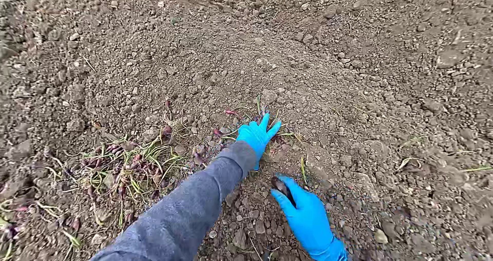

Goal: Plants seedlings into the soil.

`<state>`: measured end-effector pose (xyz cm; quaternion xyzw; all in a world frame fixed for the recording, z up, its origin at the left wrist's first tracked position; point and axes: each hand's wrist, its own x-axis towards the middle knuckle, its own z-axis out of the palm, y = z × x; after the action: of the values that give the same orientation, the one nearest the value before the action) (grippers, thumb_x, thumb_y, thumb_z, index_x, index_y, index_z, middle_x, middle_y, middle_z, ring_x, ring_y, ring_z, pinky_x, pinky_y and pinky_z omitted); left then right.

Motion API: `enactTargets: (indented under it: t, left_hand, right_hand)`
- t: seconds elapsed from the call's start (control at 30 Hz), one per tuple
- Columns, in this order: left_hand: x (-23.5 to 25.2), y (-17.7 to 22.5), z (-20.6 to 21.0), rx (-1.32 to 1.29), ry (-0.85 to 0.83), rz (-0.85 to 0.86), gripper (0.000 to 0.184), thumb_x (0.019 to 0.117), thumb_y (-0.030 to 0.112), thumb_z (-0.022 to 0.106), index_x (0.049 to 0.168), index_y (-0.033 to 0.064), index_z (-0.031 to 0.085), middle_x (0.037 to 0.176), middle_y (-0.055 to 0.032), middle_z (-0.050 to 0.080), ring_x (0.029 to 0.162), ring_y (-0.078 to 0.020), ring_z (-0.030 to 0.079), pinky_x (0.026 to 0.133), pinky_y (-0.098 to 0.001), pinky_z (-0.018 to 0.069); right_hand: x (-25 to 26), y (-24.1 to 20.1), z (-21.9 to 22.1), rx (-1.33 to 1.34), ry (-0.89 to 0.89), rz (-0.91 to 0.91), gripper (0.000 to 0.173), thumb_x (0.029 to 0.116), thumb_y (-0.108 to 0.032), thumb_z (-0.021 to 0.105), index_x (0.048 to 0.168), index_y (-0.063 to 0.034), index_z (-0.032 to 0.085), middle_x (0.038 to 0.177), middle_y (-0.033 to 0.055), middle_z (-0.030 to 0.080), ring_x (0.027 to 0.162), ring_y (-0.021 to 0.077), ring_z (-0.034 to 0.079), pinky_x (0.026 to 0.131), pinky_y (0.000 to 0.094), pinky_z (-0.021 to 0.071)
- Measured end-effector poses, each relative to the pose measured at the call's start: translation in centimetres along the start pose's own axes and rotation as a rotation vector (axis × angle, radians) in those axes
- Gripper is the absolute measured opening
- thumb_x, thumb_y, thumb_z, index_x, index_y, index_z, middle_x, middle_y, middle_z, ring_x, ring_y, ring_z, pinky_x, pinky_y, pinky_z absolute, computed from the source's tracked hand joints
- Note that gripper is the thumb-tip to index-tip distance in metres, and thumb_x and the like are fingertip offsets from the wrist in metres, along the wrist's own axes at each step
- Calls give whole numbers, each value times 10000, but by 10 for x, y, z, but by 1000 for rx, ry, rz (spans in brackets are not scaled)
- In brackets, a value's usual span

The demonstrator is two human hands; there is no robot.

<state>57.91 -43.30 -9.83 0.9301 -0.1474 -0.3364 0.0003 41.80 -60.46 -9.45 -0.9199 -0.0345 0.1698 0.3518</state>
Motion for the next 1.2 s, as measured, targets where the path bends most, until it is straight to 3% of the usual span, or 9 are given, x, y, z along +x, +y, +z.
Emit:
enactTargets:
  t: [0.17, 0.3, 0.37, 0.57, 0.7, 0.83, 0.9, 1.07, 1.2]
  left_hand:
    - [-3, 6, 21, -24, 18, -17, 1360, 564, 201, 1011, 1666, 271, 215, 1651, -221, 293, 1280, -541, 502, 804, -674, 549]
    - [-16, -4, 24, -15, -37, 101, 1124, 821, 45, 819, 1672, 361, 155, 1451, -262, 496, 1155, -510, 589, 781, -634, 559]
    - [-18, -8, 25, -18, -30, 126, 924, 899, -42, 697, 1643, 331, 295, 1383, -231, 557, 1100, -464, 635, 753, -582, 591]
    - [-34, -70, -8, -186, 197, 120, 475, 908, 30, 719, 1343, 217, 681, 1338, -106, 622, 1208, -337, 632, 880, -568, 583]
    - [-50, -174, -86, 145, 367, 53, 477, 930, -26, 691, 1361, 176, 656, 1308, -172, 619, 1173, -445, 625, 771, -642, 565]
    - [-47, -273, -152, 349, 434, -343, 692, 832, 81, 865, 1457, 111, 571, 1509, -365, 427, 1215, -699, 477, 847, -863, 418]
    - [-36, -256, -147, 312, 452, -380, 606, 820, 230, 892, 1344, 55, 643, 1408, -402, 503, 1180, -702, 502, 853, -871, 413]
    - [-8, -39, -42, -321, 167, 4, 701, 963, 524, 694, 1581, 295, 456, 1267, -73, 718, 1127, -310, 696, 950, -618, 549]
    - [10, 28, -7, -370, 55, 49, 594, 925, 432, 761, 1466, 262, 584, 1340, -83, 660, 1184, -307, 667, 922, -585, 569]
  right_hand:
    - [-5, -6, 0, -26, 49, -30, 501, 1002, -524, 594, 1311, -151, 718, 951, 56, 786, 792, 249, 758, 659, 547, 601]
    - [-4, -5, 8, -39, 117, -53, 528, 998, -572, 568, 1291, -165, 733, 921, 42, 784, 751, 222, 750, 615, 514, 595]
    - [-5, 0, 13, -57, 170, -81, 552, 993, -614, 528, 1255, -182, 750, 876, 5, 775, 708, 177, 736, 567, 462, 588]
    - [-3, 1, 16, -46, 219, -116, 529, 998, -601, 533, 1230, -183, 761, 861, -17, 770, 676, 141, 719, 537, 417, 577]
    - [-3, -2, 16, -48, 225, -112, 507, 999, -584, 544, 1231, -190, 762, 870, -21, 770, 673, 137, 715, 533, 412, 575]
    - [-4, -3, 16, -59, 227, -101, 506, 998, -583, 545, 1225, -189, 766, 857, -24, 769, 666, 133, 712, 534, 404, 573]
    - [-4, -4, 17, -61, 232, -94, 501, 1004, -581, 543, 1229, -191, 763, 876, -28, 773, 686, 127, 720, 542, 400, 580]
    - [-2, -6, 18, -40, 222, -102, 496, 1010, -575, 546, 1229, -185, 760, 880, -36, 769, 702, 112, 719, 552, 389, 586]
    - [-3, -6, 18, -42, 212, -92, 492, 1009, -577, 542, 1207, -186, 765, 848, -36, 759, 680, 114, 708, 540, 387, 575]
